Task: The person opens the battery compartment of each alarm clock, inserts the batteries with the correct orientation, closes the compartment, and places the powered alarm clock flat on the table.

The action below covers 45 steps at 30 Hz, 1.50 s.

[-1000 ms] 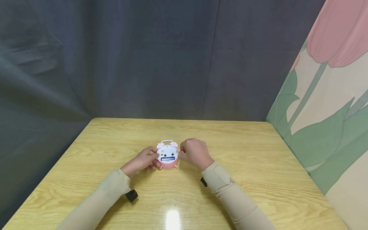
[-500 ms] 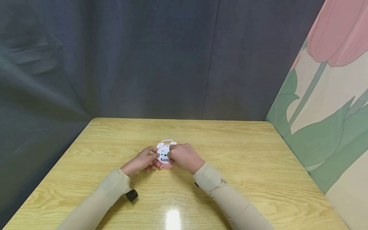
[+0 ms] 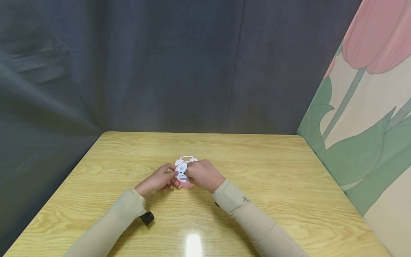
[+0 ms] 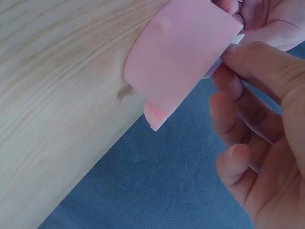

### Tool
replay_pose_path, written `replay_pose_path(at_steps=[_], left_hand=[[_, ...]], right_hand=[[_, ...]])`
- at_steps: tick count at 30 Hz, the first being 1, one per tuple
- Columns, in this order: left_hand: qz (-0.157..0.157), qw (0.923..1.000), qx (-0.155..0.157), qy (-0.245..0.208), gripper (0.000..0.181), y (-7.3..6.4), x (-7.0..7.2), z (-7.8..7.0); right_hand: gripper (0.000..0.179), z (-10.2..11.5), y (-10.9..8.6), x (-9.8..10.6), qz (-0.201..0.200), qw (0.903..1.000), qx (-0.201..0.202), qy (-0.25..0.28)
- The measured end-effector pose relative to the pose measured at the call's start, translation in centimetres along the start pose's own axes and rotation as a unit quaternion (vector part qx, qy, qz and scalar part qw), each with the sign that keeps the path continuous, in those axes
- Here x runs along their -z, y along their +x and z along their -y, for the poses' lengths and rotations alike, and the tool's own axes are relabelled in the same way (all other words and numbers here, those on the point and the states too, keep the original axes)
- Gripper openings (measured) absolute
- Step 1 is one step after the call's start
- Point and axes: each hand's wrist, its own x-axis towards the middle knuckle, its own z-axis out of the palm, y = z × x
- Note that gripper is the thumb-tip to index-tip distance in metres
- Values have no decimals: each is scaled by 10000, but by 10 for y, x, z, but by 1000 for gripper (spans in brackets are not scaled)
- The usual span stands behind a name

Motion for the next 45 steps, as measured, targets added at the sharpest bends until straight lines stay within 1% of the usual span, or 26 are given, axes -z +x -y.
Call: replay_pose_path(at_steps=[7, 13, 24, 26, 28, 30, 31, 32, 34, 35, 36, 38, 41, 43, 45], left_hand=[[9, 10000, -31, -64, 22, 0, 1, -2], [29, 10000, -28, 11, 22, 0, 2, -6], [-48, 9999, -89, 0, 23, 0, 2, -10], [-81, 9999, -89, -6, 22, 0, 2, -11], [-119, 9999, -81, -44, 21, 0, 1, -12], [-138, 9998, -117, -76, 21, 0, 0, -11], [-142, 9998, -122, -91, 20, 1, -1, -10], [-142, 9998, -131, -101, 20, 1, -2, -10], [-153, 9998, -131, -96, 21, 3, -3, -9], [-158, 9997, -148, -69, 21, 3, -4, -8], [-176, 9997, -134, -34, 21, 4, -5, -8], [-218, 9997, -133, 25, 20, 3, -5, -9], [-230, 9994, -126, 211, 22, 1, -5, -8], [-219, 9991, -85, 363, 27, -1, -6, -7], [-220, 9983, -21, 533, 32, -4, -6, -4]], right_hand=[[28, -2, 4, -1, 23, 9999, 28, -123], [26, -2, 6, -2, 1, 9998, -4, -213], [26, -2, 8, 5, -24, 9993, -62, -354], [25, -4, 9, 5, -11, 9997, -60, -246], [23, -7, 9, 5, 49, 9999, -133, 14], [21, -11, 10, 4, 153, 9980, -335, 515], [20, -13, 10, 3, 236, 9953, -496, 802], [18, -16, 9, 1, 326, 9908, -695, 1116], [12, -21, 9, -1, 451, 9772, -1145, 1733], [8, -23, 8, -3, 502, 9677, -1399, 2036], [10, -25, 8, -4, 558, 9573, -1657, 2303], [34, -27, 7, -7, 629, 9346, -2195, 2726], [76, -27, 6, -12, 756, 8947, -3049, 3174], [90, -25, 5, -17, 838, 8693, -3467, 3423], [95, -22, 2, -23, 928, 8467, -3709, 3700]])
